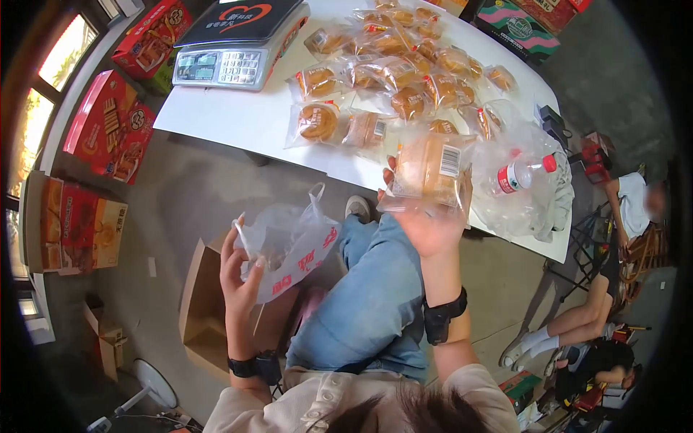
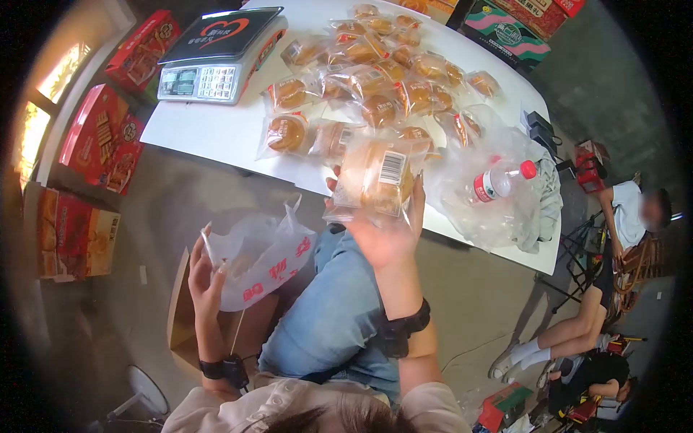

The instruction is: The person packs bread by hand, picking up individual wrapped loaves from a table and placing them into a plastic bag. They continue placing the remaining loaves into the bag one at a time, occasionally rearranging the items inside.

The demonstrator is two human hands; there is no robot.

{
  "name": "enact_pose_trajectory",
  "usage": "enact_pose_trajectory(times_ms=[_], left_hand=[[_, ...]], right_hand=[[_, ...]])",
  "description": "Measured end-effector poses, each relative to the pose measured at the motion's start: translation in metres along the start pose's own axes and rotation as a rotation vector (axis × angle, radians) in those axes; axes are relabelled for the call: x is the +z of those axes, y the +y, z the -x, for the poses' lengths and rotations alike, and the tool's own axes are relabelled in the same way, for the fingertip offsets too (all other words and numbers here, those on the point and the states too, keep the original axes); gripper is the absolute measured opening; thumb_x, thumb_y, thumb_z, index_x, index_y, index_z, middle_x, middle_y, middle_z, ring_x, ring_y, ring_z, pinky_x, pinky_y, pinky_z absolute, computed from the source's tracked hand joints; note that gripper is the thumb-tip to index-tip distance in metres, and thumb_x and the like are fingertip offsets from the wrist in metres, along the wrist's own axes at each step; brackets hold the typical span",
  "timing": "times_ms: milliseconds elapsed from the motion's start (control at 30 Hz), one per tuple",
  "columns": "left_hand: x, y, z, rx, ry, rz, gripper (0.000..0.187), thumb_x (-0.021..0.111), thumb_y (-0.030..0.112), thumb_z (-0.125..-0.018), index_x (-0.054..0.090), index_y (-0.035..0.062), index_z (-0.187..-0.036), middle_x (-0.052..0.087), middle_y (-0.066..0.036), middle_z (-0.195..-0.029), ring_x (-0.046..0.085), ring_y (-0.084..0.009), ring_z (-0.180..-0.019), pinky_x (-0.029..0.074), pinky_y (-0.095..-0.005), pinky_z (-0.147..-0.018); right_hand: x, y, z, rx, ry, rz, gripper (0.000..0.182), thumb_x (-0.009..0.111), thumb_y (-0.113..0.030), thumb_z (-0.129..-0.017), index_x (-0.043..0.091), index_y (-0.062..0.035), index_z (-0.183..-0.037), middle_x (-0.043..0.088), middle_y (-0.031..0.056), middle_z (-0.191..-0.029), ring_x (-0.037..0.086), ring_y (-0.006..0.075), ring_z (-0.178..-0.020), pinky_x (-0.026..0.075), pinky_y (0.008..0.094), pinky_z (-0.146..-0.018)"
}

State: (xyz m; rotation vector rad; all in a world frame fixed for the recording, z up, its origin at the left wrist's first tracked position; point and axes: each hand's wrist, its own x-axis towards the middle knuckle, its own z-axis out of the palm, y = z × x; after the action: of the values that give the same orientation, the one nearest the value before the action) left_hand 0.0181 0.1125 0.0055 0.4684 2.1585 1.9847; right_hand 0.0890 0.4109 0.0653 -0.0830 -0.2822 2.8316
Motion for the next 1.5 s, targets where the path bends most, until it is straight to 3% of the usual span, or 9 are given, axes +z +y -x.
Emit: enact_pose_trajectory(times_ms=[367,533,567,667,800,1000,1100,1333,1500], left_hand=[[-0.033,0.077,-0.070,0.550,-0.020,-0.295,0.011,0.052,0.004,-0.063,0.043,-0.0012,-0.061,0.042,-0.025,-0.128,0.044,-0.0388,-0.118,0.032,-0.0486,-0.096],[-0.011,0.146,-0.093,0.762,-0.196,-0.296,0.021,0.054,0.007,-0.050,0.035,0.0012,-0.056,0.049,-0.028,-0.118,0.048,-0.0435,-0.110,0.034,-0.0494,-0.093],[-0.007,0.160,-0.094,0.759,-0.250,-0.243,0.021,0.054,0.009,-0.051,0.036,0.0015,-0.056,0.051,-0.028,-0.115,0.049,-0.0431,-0.108,0.035,-0.0491,-0.093],[0.000,0.187,-0.106,0.793,-0.374,-0.199,0.021,0.057,0.013,-0.052,0.039,0.0023,-0.055,0.056,-0.025,-0.110,0.050,-0.0412,-0.104,0.035,-0.0480,-0.092],[0.009,0.202,-0.115,0.850,-0.521,-0.185,0.017,0.058,0.012,-0.055,0.044,0.0020,-0.056,0.055,-0.024,-0.113,0.048,-0.0406,-0.108,0.035,-0.0481,-0.091],[0.004,0.204,-0.123,0.871,-0.597,-0.023,0.018,0.061,0.014,-0.060,0.047,0.0027,-0.060,0.053,-0.027,-0.113,0.049,-0.0418,-0.107,0.035,-0.0492,-0.091],[0.012,0.208,-0.130,0.913,-0.740,0.038,0.015,0.060,0.014,-0.066,0.050,0.0031,-0.062,0.052,-0.028,-0.113,0.048,-0.0424,-0.107,0.035,-0.0505,-0.091],[0.028,0.226,-0.139,1.011,-0.821,0.061,0.017,0.059,0.016,-0.069,0.052,0.0021,-0.061,0.050,-0.027,-0.116,0.045,-0.0428,-0.112,0.036,-0.0510,-0.091],[0.001,0.213,-0.145,1.070,-0.363,0.510,0.049,0.058,0.035,-0.077,0.053,0.0079,-0.116,0.035,-0.032,-0.129,0.041,-0.0456,-0.115,0.035,-0.0544,-0.092]], right_hand=[[0.001,0.000,-0.003,-0.015,-0.021,0.055,0.075,0.036,-0.061,-0.082,0.033,-0.0062,-0.133,0.044,0.0251,-0.124,0.046,0.0431,-0.109,0.039,0.0552,-0.087],[0.050,0.014,0.006,0.111,-0.007,0.754,0.080,0.048,-0.058,-0.074,0.038,-0.0011,-0.129,0.044,0.0239,-0.125,0.047,0.0366,-0.112,0.036,0.0504,-0.095],[0.049,0.010,-0.012,0.115,-0.398,0.847,0.077,0.055,-0.050,-0.073,0.039,-0.0004,-0.129,0.047,0.0210,-0.124,0.048,0.0291,-0.114,0.036,0.0396,-0.098],[0.081,0.018,-0.043,0.269,-0.787,1.237,0.046,0.057,-0.024,-0.083,0.047,-0.0030,-0.123,0.053,0.0128,-0.118,0.051,0.0199,-0.107,0.039,0.0314,-0.092],[0.090,0.049,-0.080,0.653,-0.886,1.520,0.053,0.052,-0.040,-0.087,0.045,-0.0035,-0.124,0.053,0.0101,-0.118,0.051,0.0175,-0.107,0.039,0.0282,-0.091],[0.073,0.089,-0.115,0.415,-0.658,1.515,0.063,0.047,-0.048,-0.088,0.038,-0.0021,-0.130,0.051,0.0139,-0.120,0.052,0.0214,-0.106,0.042,0.0286,-0.087],[0.084,0.102,-0.123,0.562,-0.508,0.791,0.057,0.042,-0.046,-0.089,0.040,-0.0065,-0.130,0.048,0.0108,-0.125,0.051,0.0199,-0.108,0.041,0.0307,-0.090],[0.072,0.132,-0.145,0.161,-0.184,1.171,0.055,0.041,-0.046,-0.089,0.043,-0.0069,-0.128,0.048,0.0115,-0.124,0.049,0.0225,-0.111,0.038,0.0330,-0.093],[0.048,0.114,-0.170,0.057,-0.111,1.591,0.053,0.042,-0.041,-0.090,0.039,-0.0058,-0.129,0.045,0.0112,-0.127,0.044,0.0220,-0.116,0.038,0.0317,-0.093]])
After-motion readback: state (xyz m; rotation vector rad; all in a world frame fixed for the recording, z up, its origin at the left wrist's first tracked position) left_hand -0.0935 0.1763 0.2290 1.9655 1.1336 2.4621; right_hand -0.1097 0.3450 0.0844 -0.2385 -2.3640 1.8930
